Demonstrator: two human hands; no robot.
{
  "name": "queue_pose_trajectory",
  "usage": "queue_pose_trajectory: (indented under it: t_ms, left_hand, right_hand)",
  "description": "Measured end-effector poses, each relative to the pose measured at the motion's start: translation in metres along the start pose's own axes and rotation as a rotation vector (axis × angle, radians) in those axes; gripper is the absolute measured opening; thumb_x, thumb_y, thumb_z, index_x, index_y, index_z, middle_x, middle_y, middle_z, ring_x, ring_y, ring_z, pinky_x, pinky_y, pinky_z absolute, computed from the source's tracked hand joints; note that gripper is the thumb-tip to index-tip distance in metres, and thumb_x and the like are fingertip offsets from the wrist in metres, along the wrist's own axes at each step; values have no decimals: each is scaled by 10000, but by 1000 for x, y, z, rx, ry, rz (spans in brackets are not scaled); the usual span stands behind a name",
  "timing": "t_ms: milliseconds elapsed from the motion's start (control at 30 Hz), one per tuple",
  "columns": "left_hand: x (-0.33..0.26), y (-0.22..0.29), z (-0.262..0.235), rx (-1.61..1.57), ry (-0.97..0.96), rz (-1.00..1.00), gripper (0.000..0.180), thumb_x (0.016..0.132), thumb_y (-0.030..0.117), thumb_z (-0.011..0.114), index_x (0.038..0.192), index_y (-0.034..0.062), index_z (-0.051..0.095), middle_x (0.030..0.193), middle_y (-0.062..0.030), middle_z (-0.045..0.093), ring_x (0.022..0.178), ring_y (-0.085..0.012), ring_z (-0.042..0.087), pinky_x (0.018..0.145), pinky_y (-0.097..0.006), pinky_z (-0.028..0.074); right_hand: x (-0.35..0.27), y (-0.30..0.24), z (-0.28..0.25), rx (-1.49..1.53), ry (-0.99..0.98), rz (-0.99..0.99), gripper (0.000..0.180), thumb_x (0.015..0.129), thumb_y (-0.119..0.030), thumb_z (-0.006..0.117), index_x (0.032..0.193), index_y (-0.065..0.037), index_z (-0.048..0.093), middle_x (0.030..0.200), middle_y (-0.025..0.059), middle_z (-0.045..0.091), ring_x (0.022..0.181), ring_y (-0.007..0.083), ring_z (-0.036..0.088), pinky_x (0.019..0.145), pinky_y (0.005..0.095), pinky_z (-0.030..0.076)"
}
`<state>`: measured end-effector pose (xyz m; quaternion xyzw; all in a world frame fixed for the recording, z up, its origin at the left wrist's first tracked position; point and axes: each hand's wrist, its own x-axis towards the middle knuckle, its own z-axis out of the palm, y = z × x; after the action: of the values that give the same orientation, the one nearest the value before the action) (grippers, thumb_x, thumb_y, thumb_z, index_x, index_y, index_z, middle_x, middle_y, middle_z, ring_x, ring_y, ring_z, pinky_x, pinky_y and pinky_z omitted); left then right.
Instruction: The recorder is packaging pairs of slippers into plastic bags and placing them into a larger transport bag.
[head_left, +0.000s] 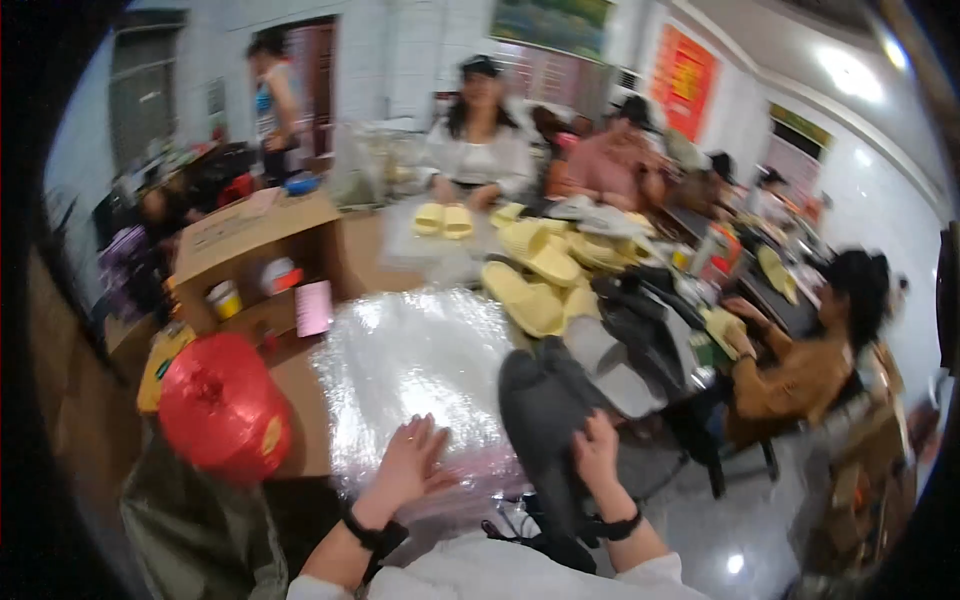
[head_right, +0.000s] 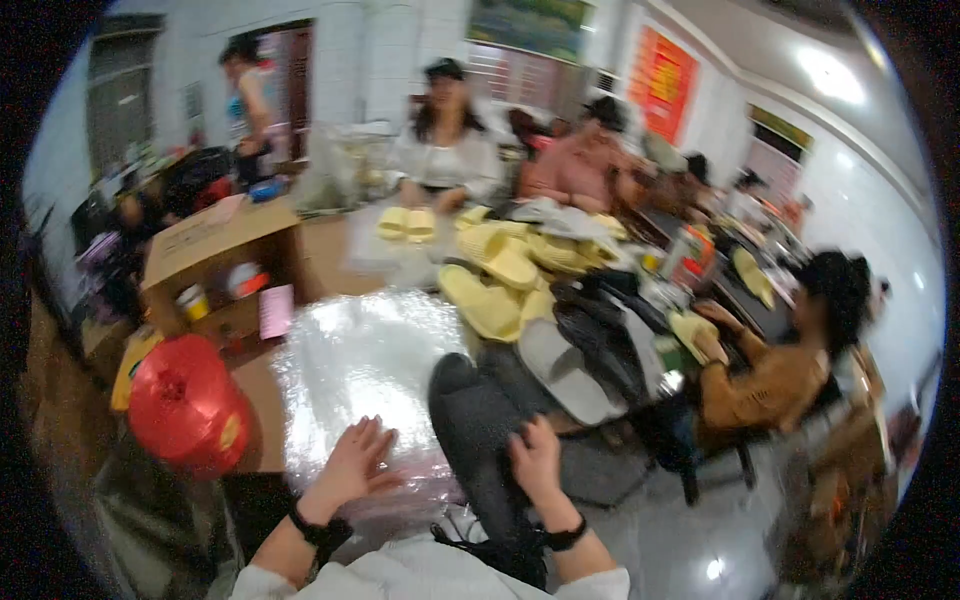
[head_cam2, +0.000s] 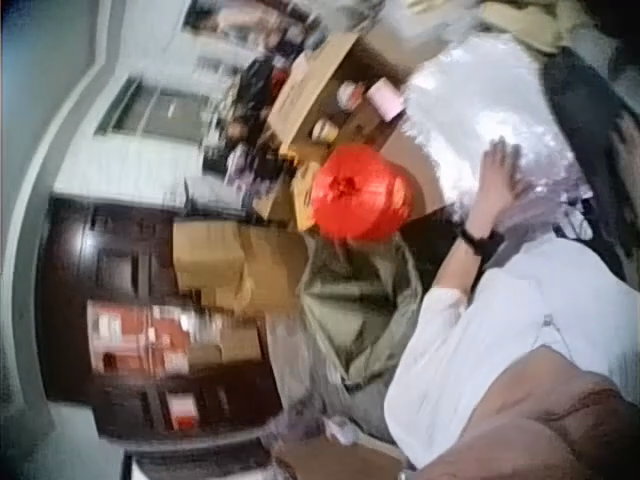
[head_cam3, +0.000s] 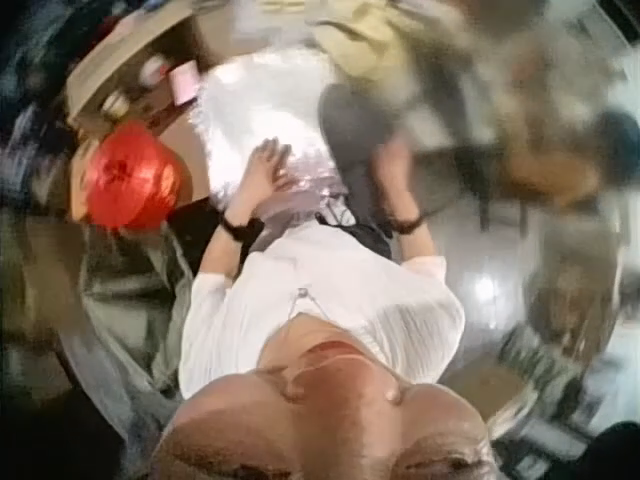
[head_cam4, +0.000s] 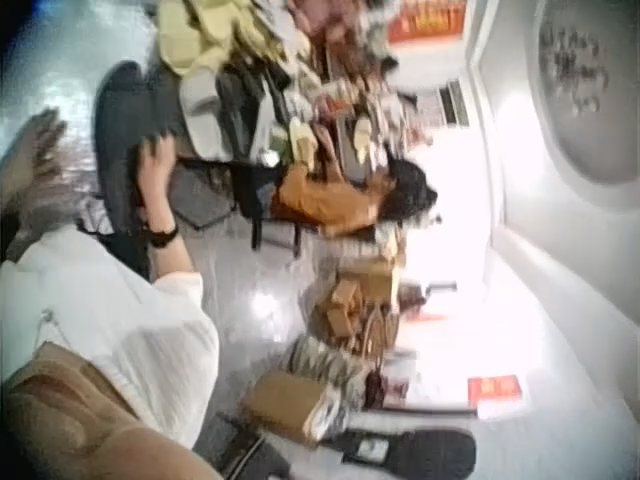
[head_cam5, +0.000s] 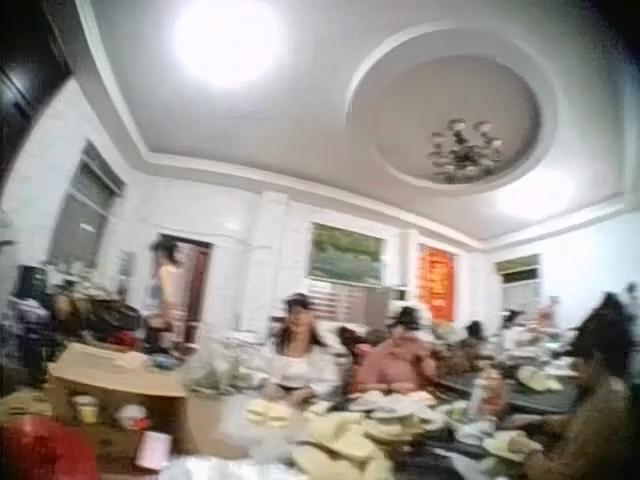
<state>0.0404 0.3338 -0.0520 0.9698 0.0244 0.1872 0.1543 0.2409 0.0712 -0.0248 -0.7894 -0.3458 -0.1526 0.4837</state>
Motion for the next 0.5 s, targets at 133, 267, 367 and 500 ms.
queue_pose_trajectory:
  t_ms: [133,267,367,500]
  left_hand:
    - [-22,13,-65,-142,-120,-271,791,776,483,723,1376,21,492,1476,-355,310,1404,-515,234,1140,-563,234]
    - [-34,22,-111,-256,-76,-159,612,839,325,702,1345,30,524,1493,-233,385,1370,-435,347,1104,-500,316]
    - [-47,7,-132,-249,-137,-185,643,785,177,750,1362,20,514,1494,-224,383,1360,-415,377,1104,-478,325]
    - [-38,-6,-184,-385,-173,-383,584,830,115,704,1368,8,504,1478,-181,434,1362,-338,402,1103,-440,336]
  right_hand:
    - [20,-35,32,76,-204,-16,179,833,-107,656,902,44,588,971,219,551,903,421,552,753,442,469]
    - [30,-28,36,258,-173,-97,185,851,-93,648,952,44,578,1053,225,538,964,426,561,816,438,479]
    - [31,-18,31,224,-204,7,186,851,-101,654,925,40,557,1047,225,518,964,428,552,804,457,472]
    - [41,1,37,167,-236,74,198,848,-107,655,923,44,552,1035,229,512,953,422,553,785,448,471]
